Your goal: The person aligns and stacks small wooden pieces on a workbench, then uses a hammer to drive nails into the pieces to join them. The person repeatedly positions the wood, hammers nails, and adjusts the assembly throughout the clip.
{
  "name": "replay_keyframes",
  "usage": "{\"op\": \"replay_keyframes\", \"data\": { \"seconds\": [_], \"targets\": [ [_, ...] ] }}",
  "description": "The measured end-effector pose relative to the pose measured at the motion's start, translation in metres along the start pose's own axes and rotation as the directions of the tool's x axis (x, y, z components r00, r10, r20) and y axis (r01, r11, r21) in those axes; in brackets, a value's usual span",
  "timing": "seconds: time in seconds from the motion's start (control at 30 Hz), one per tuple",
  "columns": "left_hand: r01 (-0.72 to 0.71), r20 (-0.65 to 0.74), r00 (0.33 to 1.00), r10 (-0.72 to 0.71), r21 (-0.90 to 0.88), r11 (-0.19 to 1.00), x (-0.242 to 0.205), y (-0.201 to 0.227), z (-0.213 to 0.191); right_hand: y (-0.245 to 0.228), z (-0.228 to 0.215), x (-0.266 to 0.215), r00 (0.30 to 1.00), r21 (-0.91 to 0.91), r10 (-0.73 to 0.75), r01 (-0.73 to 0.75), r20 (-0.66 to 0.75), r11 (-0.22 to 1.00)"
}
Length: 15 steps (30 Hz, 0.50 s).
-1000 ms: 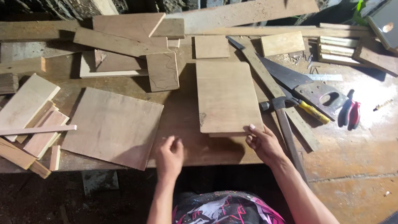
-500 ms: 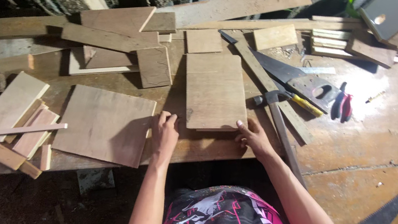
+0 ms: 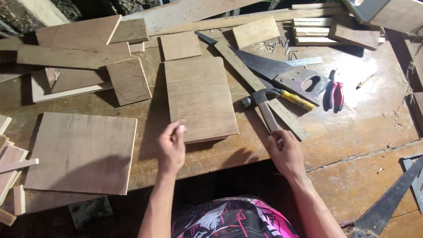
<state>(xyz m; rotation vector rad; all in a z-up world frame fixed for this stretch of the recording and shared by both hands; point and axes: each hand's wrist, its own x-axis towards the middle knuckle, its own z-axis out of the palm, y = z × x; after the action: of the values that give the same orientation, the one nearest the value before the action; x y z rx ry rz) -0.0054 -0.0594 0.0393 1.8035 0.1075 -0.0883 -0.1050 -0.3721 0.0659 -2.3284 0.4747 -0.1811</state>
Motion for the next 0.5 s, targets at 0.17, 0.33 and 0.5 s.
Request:
{"op": "replay_keyframes", "data": {
  "seconds": [0.17,0.33,0.5],
  "targets": [
    [-0.262,0.284,0.928,0.241,0.037,0.964,0.001,0.028,0.046,-0.003,-0.004,-0.005,1.0,-0.195,-0.003,0.006,0.018,0.981],
    [-0.431,0.397,0.876,0.274,0.391,0.813,0.014,0.038,0.061,0.014,-0.009,-0.008,0.992,-0.401,-0.055,0.004,-0.115,0.916],
    [-0.385,0.403,0.896,0.187,0.494,0.78,0.017,0.032,0.064,0.03,-0.008,-0.012,0.993,-0.46,0.108,-0.113,-0.037,0.881]
  ]
}}
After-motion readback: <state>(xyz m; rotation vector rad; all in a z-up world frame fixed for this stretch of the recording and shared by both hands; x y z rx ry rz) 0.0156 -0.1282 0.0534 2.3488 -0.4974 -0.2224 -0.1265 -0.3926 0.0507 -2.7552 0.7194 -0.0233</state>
